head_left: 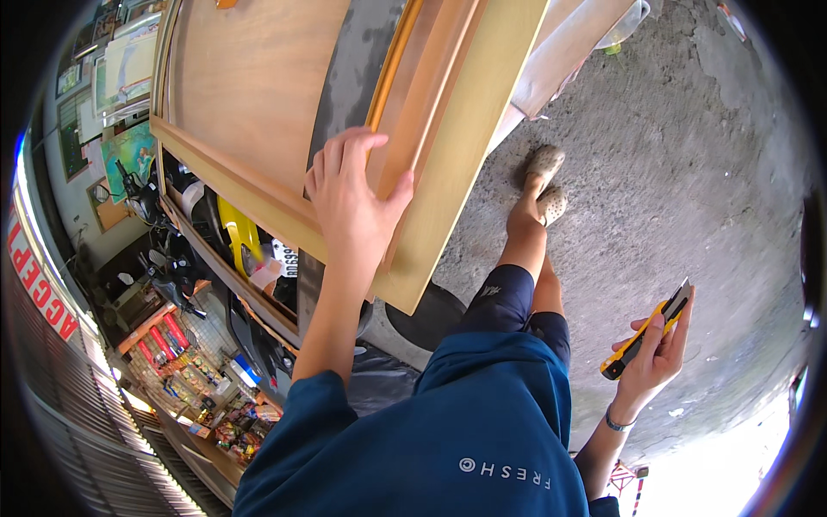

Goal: The person trims a yellow protective strip from the edge of a wooden frame using a utility knife and then lifts the frame.

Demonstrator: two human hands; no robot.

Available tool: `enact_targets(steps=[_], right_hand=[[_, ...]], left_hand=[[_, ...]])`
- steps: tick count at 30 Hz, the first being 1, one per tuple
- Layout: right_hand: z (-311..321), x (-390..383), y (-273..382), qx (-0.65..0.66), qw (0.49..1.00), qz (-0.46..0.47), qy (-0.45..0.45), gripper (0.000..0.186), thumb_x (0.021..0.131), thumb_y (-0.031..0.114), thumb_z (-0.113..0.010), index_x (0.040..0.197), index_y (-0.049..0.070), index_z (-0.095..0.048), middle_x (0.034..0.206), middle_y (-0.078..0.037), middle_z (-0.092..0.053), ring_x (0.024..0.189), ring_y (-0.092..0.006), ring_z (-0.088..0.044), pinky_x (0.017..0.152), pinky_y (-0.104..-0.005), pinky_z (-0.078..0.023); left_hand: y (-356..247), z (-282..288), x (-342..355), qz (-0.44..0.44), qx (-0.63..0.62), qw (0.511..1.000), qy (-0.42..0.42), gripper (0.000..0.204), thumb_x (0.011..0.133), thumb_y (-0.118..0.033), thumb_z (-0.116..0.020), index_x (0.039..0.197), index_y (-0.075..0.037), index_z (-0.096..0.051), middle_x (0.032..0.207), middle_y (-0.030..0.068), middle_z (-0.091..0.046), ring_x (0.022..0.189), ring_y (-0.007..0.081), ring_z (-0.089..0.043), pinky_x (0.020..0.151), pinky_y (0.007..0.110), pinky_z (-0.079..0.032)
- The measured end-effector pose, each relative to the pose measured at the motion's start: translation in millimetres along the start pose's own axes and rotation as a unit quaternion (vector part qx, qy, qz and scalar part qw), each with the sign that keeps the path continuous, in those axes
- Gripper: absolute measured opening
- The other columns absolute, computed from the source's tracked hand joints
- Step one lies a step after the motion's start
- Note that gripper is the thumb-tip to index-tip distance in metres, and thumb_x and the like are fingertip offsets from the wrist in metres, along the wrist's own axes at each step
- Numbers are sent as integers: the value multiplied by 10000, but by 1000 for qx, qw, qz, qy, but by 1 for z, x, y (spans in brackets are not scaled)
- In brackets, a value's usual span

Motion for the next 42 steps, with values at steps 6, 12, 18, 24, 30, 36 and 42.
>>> enact_targets(steps=[6,12,18,24,30,36,42], right_hand=[[6,37,32,-20,999,33,-16,502,1039,143,-496,1526,118,-377,760,-82,-620,501,-92,-587,427,-215,-466],[-1,114,91,-23,999,40,8,518,1033,118,-492,1533,101,-356,766,-84,-623,521,-95,-602,432,-218,-476],[-11,185,143,-29,997,69,31,517,1035,131,-495,1532,104,-358,766,-77,-622,498,-91,-590,424,-221,-472],[-12,237,181,-15,997,70,35,513,1036,134,-494,1531,100,-360,758,-70,-610,495,-85,-574,430,-215,-470],[-12,296,215,-9,996,82,43,525,1020,107,-508,1525,86,-366,743,-66,-615,532,-82,-598,438,-222,-496],[-15,371,254,-22,994,91,63,527,1010,74,-508,1520,88,-377,796,-55,-611,591,-80,-621,459,-229,-534],[-9,456,296,-25,991,79,107,533,1007,55,-500,1523,90,-370,843,-52,-603,625,-79,-628,464,-235,-546]], left_hand=[[-25,-18,70,-5,-3,1000,-25,489,663,-130,-825,1077,-149,-565,1164,27,-588,1106,268,-550,936,435,-385],[-54,-30,142,10,0,1000,4,479,658,-119,-822,1071,-148,-579,1192,33,-601,1141,271,-550,964,448,-390],[-76,-47,213,6,-3,1000,-6,495,646,-117,-835,1054,-154,-558,1137,-4,-584,1050,249,-553,890,429,-381],[-101,-64,283,-10,-6,1000,-15,489,640,-116,-838,1032,-153,-547,1093,-8,-578,1007,238,-553,862,421,-371],[-128,-77,351,-11,-4,1000,-24,453,647,-119,-838,998,-146,-552,1078,-2,-574,999,233,-550,859,416,-370],[-156,-96,430,12,-8,1000,-18,445,673,-133,-836,1020,-147,-556,1123,3,-594,1053,249,-553,877,428,-389],[-191,-113,512,21,8,999,-24,443,673,-132,-838,1014,-149,-556,1068,8,-590,1016,254,-558,866,428,-394]])
Point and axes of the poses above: each hand's wrist, its own x-axis towards the middle knuckle, its own z-axis out of the back of the hand, y = z × x, the point moved 1 cm from there along x, towards the middle knuckle
